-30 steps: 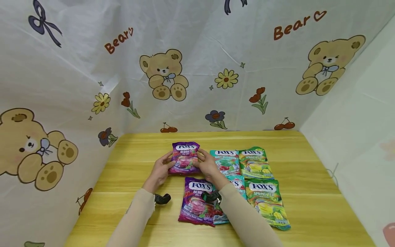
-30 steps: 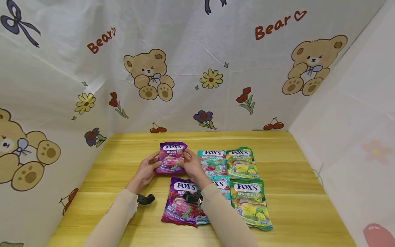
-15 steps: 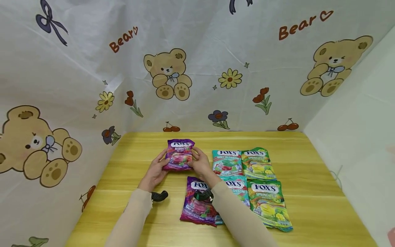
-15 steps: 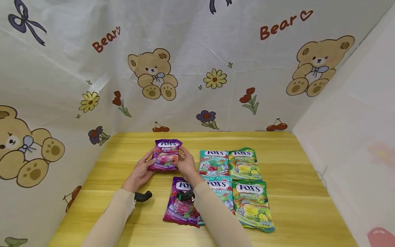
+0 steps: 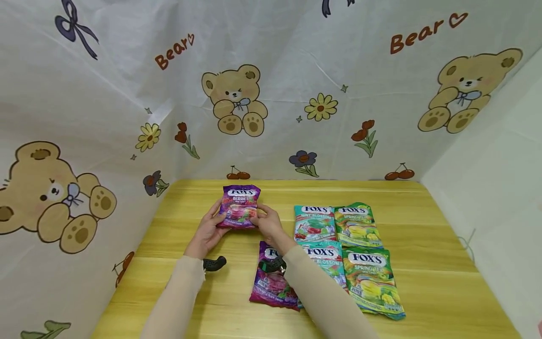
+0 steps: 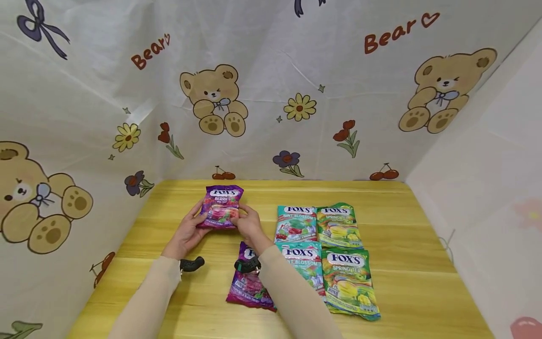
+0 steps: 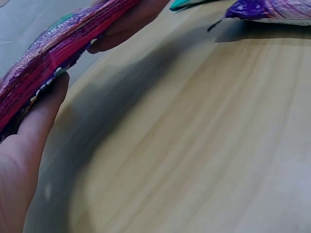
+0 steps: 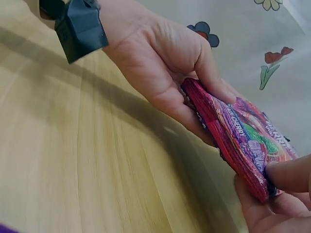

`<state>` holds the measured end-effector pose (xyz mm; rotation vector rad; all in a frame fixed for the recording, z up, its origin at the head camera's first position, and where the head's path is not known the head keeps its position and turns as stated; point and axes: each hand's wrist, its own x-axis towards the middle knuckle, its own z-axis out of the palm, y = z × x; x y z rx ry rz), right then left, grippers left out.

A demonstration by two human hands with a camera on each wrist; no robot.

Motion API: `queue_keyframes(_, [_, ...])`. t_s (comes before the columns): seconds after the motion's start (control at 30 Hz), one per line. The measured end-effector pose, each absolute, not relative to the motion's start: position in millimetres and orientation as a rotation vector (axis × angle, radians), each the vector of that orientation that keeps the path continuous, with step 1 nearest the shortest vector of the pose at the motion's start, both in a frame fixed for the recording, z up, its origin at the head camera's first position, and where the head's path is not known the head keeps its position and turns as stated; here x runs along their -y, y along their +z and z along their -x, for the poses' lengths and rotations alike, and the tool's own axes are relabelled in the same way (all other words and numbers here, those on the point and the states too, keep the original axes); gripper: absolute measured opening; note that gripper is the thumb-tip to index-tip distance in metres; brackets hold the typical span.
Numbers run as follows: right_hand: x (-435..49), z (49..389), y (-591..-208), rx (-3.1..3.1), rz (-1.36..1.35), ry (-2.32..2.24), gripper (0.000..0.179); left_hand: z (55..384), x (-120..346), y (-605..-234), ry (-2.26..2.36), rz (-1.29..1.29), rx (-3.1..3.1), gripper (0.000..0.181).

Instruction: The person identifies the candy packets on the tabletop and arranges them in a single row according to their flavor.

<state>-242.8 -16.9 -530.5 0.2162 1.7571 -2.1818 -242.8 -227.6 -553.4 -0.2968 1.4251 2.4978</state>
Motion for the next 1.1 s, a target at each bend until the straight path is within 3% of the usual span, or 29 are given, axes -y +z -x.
queue_keyframes(0.27, [33,247,-524,-1.628,-0.227,-2.192,0.064,257,243,-550,2.567,0.335,-1.349,0.06])
queue_keyframes(0.83, [61,272,-522,-1.573,-0.456,-2.251,0.045,291,254,-552,2.726,0.468,-1.127,0.061])
queue_keyframes(1.1, [71,275,-526,-1.608,-0.482,-2.206,0.041,293,265,-554,2.71,0.55,-1.135,0.059])
